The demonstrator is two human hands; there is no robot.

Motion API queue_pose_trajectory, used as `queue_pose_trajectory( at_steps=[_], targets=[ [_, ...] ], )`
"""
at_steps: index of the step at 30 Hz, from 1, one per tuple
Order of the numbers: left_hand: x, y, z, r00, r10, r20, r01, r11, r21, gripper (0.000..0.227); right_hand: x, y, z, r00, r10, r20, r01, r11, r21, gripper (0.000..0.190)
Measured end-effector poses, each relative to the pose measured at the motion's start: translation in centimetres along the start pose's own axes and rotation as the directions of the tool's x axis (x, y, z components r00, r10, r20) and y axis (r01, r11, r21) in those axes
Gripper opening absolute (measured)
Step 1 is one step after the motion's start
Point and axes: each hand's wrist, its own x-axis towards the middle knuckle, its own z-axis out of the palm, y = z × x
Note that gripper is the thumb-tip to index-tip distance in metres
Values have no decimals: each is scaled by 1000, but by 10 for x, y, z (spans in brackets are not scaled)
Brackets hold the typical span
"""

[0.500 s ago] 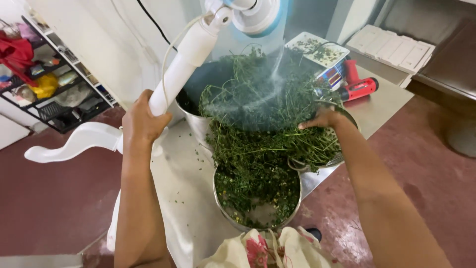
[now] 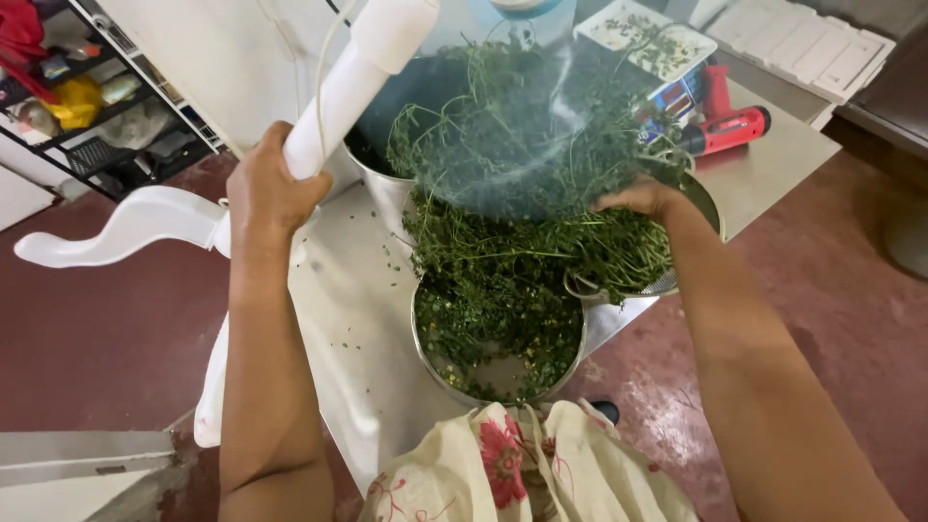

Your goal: Processing tea leaves by transferring them between containers and using a handheld steaming device.

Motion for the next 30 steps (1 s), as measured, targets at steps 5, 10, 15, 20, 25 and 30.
queue_pose_trajectory(
  at_steps=[5, 10, 15, 20, 25, 30],
  targets=[
    [6, -5, 7, 1000, -10, -5, 10, 1000, 7, 54, -10, 0, 18, 973, -30, -228, 71, 982, 173, 110],
    [-4, 10, -10, 1000, -7, 1, 7, 999, -46, 52, -38, 3, -6, 957, 5, -290, 22, 996, 89, 137],
    [-2, 4, -10, 1000, -8, -9, 8, 1000, -29, 54, -1, 60, -26, 924, -176, -340, 247, 953, 178, 118],
    [2, 0, -11, 997, -36, -71, 32, 998, -62, 58, -33, 53, -41, 568, -467, -678, 672, 739, 55, 31],
    [3, -1, -14, 996, -46, -79, 40, 997, -69, 57, 84, 144, -60, 196, -949, -249, -97, 234, -967, 4],
    [0, 3, -17, 997, -50, -66, 45, 996, -80, 67, 62, 98, -26, 232, -946, -228, 339, 299, -892, 46]
  ],
)
